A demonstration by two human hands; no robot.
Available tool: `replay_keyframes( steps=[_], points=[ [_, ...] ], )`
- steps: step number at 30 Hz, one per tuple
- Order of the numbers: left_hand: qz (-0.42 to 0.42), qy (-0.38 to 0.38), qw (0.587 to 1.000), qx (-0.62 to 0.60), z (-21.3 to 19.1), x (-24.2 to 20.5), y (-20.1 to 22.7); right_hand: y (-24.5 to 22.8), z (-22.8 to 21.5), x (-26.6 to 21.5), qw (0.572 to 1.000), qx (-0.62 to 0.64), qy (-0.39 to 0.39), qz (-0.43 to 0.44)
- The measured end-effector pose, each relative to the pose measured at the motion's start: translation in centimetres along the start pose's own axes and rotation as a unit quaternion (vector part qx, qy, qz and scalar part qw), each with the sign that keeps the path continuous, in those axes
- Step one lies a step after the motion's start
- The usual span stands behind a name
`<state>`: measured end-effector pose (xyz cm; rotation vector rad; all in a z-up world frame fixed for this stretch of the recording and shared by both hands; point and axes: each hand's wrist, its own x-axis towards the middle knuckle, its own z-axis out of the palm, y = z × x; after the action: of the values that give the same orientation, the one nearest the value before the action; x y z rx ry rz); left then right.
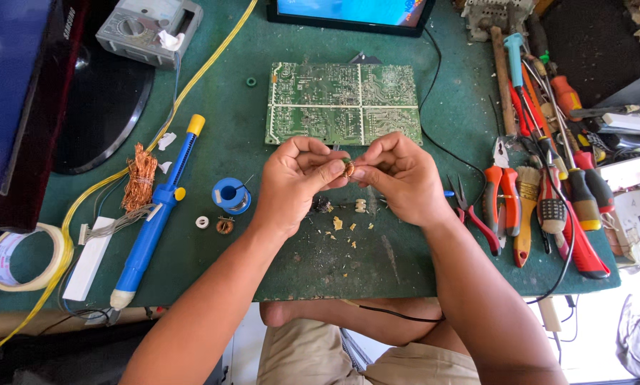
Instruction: The person winds a thin copper wire around a small cylindrical component held in their hands. They carefully wrap the wire multiple times to form a coil, occasionally adjusting the component's position to ensure even winding.
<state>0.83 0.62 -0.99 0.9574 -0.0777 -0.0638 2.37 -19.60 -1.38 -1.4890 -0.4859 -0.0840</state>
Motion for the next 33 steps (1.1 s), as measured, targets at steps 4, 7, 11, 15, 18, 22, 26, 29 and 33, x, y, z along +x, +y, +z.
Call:
replay_keyframes(
  steps=[4,7,11,15,18,22,26,29,33],
  points=[
    [0.017,0.000,1.000,-0.005,-0.2,0.3,-0.7,-2.9,0.2,0.2,0.990,-0.133,-0.019,-0.044],
    [0.042,0.008,0.999,0.018,-0.6,0.3,-0.7,-5.0,1.2,0.5,0.928,-0.317,-0.010,-0.195],
    [0.032,0.031,0.997,0.057,0.0,0.2,0.1,-3.4,0.3,0.7,0.871,-0.404,-0.021,-0.279],
    [-0.017,0.039,0.999,0.000,-0.2,0.5,-0.3,-3.4,0.4,0.7,0.903,-0.341,-0.021,-0.263],
    [-0.061,0.035,0.994,-0.082,-0.5,0.7,-1.4,-4.6,0.7,0.6,0.966,-0.185,-0.031,-0.176],
    [-0.064,-0.048,0.991,-0.108,0.2,0.2,-0.4,-4.6,0.8,0.1,0.993,-0.016,-0.077,-0.090],
    [-0.026,0.056,0.998,0.006,0.3,0.8,1.2,-5.1,0.5,0.8,0.920,-0.308,-0.064,-0.233],
    [-0.052,0.062,0.996,0.030,-0.4,1.0,0.1,-5.3,0.4,0.5,0.892,-0.375,-0.061,-0.245],
    [-0.100,0.034,0.994,-0.034,-0.6,0.8,-0.3,-5.4,1.2,0.1,0.953,-0.234,-0.067,-0.179]
  ],
)
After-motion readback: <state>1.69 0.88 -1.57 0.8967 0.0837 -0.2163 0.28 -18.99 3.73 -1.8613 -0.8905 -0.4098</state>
